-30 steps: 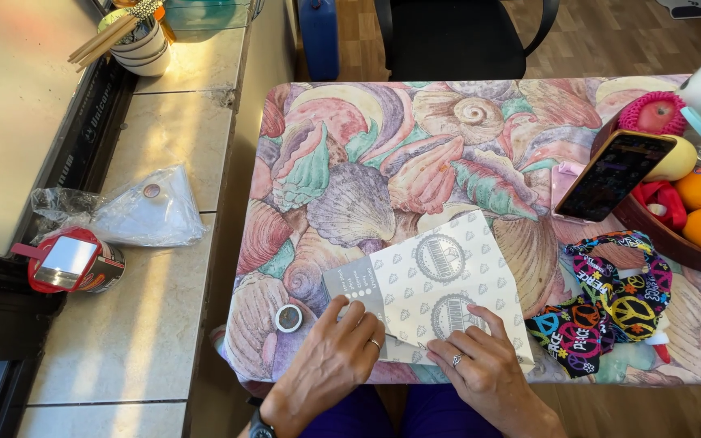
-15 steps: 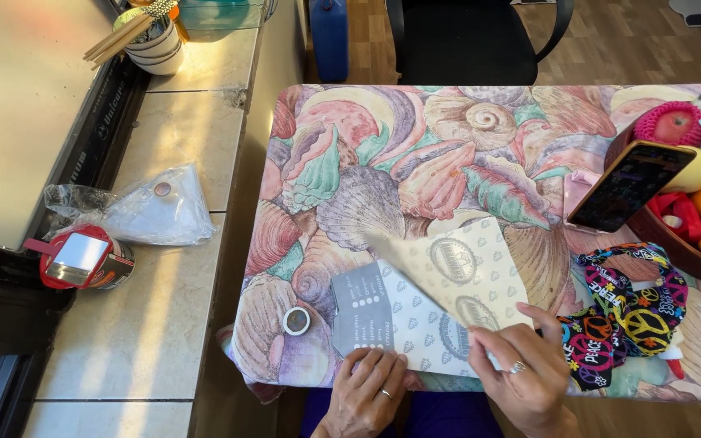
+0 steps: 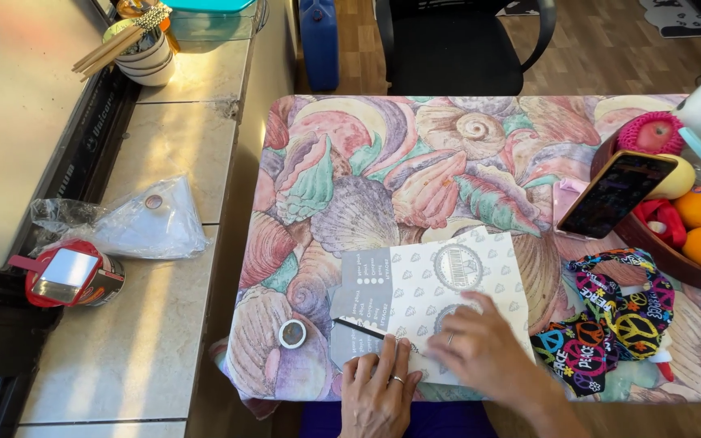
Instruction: Peeling stickers from a backing sheet and applying them to paper food wraps.
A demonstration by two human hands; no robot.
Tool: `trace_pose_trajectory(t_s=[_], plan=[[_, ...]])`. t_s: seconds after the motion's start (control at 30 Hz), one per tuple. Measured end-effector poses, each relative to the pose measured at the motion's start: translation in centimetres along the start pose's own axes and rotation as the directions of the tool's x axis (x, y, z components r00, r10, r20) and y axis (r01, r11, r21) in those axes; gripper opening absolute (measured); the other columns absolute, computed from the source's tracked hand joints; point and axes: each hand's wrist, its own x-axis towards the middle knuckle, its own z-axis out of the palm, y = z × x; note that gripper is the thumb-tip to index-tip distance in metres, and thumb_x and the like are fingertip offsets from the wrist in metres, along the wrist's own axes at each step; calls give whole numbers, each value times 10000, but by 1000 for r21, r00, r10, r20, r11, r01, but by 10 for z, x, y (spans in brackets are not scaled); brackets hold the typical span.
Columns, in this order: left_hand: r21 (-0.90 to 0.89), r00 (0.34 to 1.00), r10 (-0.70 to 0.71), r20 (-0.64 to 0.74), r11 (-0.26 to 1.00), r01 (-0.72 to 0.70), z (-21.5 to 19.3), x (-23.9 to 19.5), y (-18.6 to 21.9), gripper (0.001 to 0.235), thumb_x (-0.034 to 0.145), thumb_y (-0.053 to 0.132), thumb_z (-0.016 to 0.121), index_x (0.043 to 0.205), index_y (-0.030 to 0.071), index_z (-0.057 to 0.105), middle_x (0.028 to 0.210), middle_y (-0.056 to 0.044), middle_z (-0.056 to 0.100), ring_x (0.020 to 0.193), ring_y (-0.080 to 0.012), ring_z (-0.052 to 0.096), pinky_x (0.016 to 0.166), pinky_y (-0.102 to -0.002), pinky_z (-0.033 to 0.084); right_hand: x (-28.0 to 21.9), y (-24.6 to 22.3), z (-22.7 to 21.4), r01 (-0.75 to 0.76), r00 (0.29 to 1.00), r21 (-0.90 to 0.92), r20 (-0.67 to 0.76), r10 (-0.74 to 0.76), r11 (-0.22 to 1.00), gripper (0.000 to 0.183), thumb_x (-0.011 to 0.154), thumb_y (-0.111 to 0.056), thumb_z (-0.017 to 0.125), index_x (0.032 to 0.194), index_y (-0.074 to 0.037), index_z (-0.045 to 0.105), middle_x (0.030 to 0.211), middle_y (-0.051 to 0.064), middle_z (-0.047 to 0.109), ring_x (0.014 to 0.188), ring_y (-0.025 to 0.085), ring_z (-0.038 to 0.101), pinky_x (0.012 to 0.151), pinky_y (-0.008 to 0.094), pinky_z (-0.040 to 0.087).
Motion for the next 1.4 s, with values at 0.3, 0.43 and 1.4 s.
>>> trace_pose_trajectory(t_s=[0.3,0.43,1.4], plan=[[5,999,-31,35,999,31,9,-13,-1,436,1074,391,551,1333,58,660,1335,-139,654,859,-275,607,709,-452,479,81,120,9,-281,960,7,7,281,960,222,963,-234,671,1138,-126,753,1108,-9,661,1094,254,503,969,467,414],[8,999,-27,20,1000,27,8,-10,-1,432,1072,392,556,1340,68,656,1338,-133,652,875,-270,611,718,-446,477,91,115,2,-365,928,55,96,359,929,90,960,-197,689,923,-148,755,992,-29,670,1010,227,487,942,429,414],[-218,907,396,142,907,-361,-31,49,-63,174,971,-85,556,1110,-106,660,1178,-247,660,1137,-403,629,1007,-502,524,-25,-42,45,-24,849,-82,-527,-23,996,57,876,3,741,928,21,728,1150,194,750,1215,392,673,935,485,602]])
